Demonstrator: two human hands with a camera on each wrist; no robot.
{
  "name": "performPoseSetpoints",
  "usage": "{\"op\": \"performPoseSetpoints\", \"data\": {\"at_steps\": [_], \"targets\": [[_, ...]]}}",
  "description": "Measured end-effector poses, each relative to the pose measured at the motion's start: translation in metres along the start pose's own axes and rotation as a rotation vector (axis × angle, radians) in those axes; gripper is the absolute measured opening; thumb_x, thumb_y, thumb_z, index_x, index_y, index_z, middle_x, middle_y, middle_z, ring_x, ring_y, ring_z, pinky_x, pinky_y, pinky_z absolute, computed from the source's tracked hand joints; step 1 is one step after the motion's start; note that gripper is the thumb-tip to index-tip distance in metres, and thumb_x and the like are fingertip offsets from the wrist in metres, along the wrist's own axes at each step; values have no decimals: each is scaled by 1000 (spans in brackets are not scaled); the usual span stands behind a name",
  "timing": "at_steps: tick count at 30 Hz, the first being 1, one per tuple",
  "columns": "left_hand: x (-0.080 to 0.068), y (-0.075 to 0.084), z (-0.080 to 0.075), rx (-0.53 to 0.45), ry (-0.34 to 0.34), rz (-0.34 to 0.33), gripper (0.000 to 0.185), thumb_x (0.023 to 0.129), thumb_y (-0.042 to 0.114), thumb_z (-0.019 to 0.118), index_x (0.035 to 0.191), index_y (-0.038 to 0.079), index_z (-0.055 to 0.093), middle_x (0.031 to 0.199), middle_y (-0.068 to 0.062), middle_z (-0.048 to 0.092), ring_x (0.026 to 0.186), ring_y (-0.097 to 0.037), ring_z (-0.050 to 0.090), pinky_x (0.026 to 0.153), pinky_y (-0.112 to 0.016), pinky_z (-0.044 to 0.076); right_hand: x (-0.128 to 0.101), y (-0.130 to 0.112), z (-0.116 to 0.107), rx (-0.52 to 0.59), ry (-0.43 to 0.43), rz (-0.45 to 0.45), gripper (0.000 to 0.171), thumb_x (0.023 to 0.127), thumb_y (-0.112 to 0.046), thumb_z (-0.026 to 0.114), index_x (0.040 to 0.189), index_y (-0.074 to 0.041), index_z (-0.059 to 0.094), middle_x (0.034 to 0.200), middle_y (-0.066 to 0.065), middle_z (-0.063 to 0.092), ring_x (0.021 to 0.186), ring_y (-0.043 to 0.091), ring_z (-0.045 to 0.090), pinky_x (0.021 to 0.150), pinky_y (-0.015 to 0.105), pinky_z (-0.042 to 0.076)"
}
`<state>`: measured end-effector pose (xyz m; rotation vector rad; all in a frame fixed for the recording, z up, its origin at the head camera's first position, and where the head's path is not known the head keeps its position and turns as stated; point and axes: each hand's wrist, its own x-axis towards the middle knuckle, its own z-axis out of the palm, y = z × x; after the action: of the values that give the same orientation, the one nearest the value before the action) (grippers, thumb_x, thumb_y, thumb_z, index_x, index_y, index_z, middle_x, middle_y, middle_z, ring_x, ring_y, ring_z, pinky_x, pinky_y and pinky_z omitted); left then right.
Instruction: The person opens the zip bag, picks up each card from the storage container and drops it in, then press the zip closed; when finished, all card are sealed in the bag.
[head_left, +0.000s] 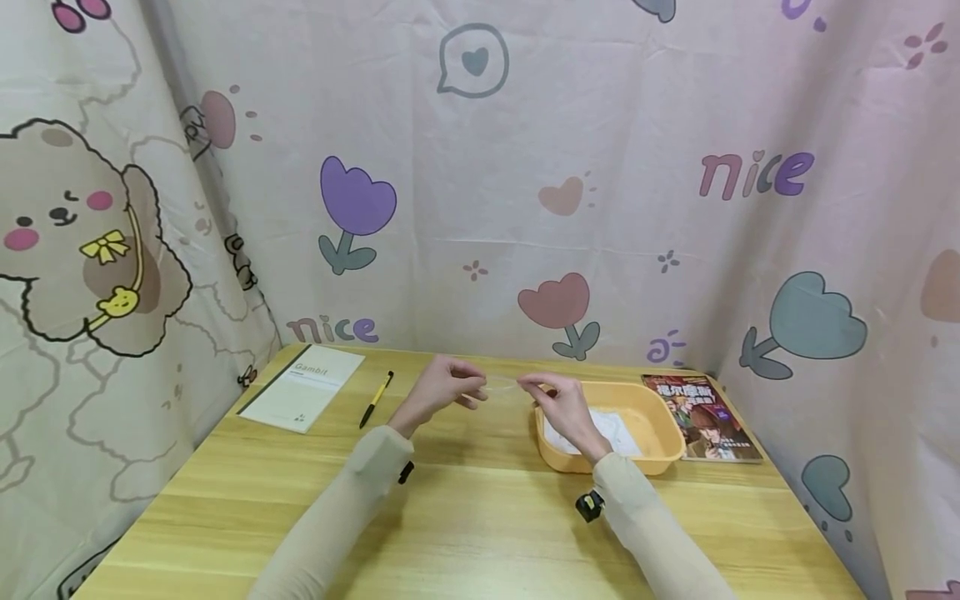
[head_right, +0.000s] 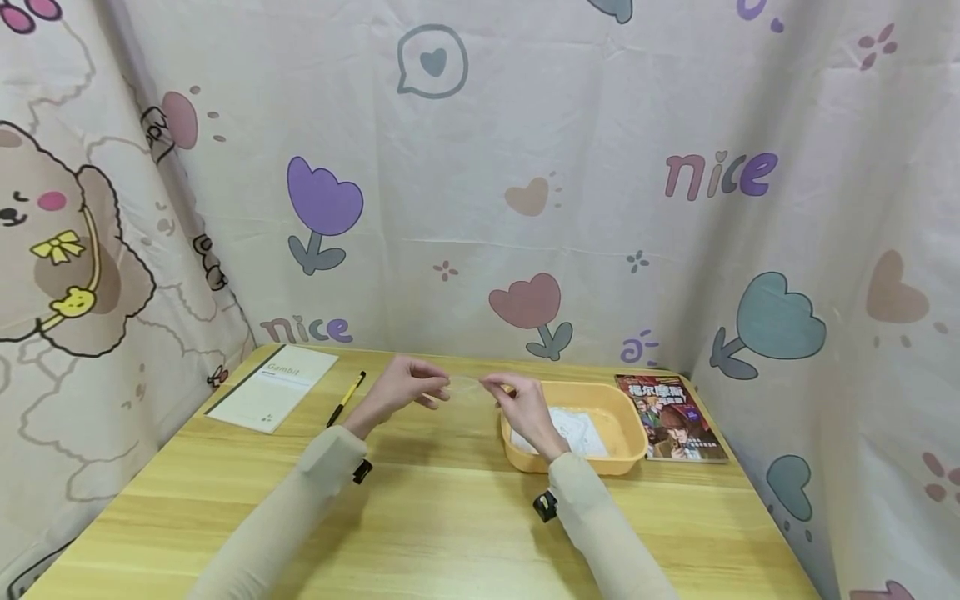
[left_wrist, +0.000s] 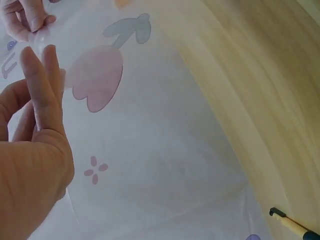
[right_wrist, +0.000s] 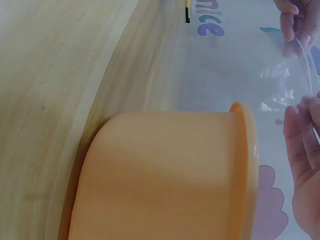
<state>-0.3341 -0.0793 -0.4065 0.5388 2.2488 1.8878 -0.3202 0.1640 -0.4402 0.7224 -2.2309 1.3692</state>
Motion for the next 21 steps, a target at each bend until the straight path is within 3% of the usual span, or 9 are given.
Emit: {"op": "performPoseSetpoints", "data": {"at_steps": [7, 15, 21], "targets": [[1, -5, 1, -11, -78, 7, 21, 95, 13, 66, 108, -3, 71, 100, -19, 70, 80, -27, 75, 65, -41, 65, 0, -1, -1, 18, -6, 1, 13, 93, -12, 66, 102, -11, 77, 100, 8, 76, 64, 18, 70, 59, 38, 63], [4, -6, 3, -47, -66, 48, 23, 92, 7, 67, 110, -6, 70, 107, -25, 71, 83, -25, 75, 72, -39, 65, 0, 0, -3, 64, 3, 72, 16, 93, -16, 68, 104, -8, 76, 103, 9, 75, 62, 10, 67, 60, 47, 62], [3, 4, 5, -59, -37, 10, 22, 90, -1, 67, 110, -9, 68, 102, -23, 72, 80, -25, 75, 73, -36, 65, 1, -1, -4, 42, -6, 92, 16, 93, -14, 67, 107, -12, 76, 107, 9, 75, 65, 12, 68, 61, 46, 63]]}}
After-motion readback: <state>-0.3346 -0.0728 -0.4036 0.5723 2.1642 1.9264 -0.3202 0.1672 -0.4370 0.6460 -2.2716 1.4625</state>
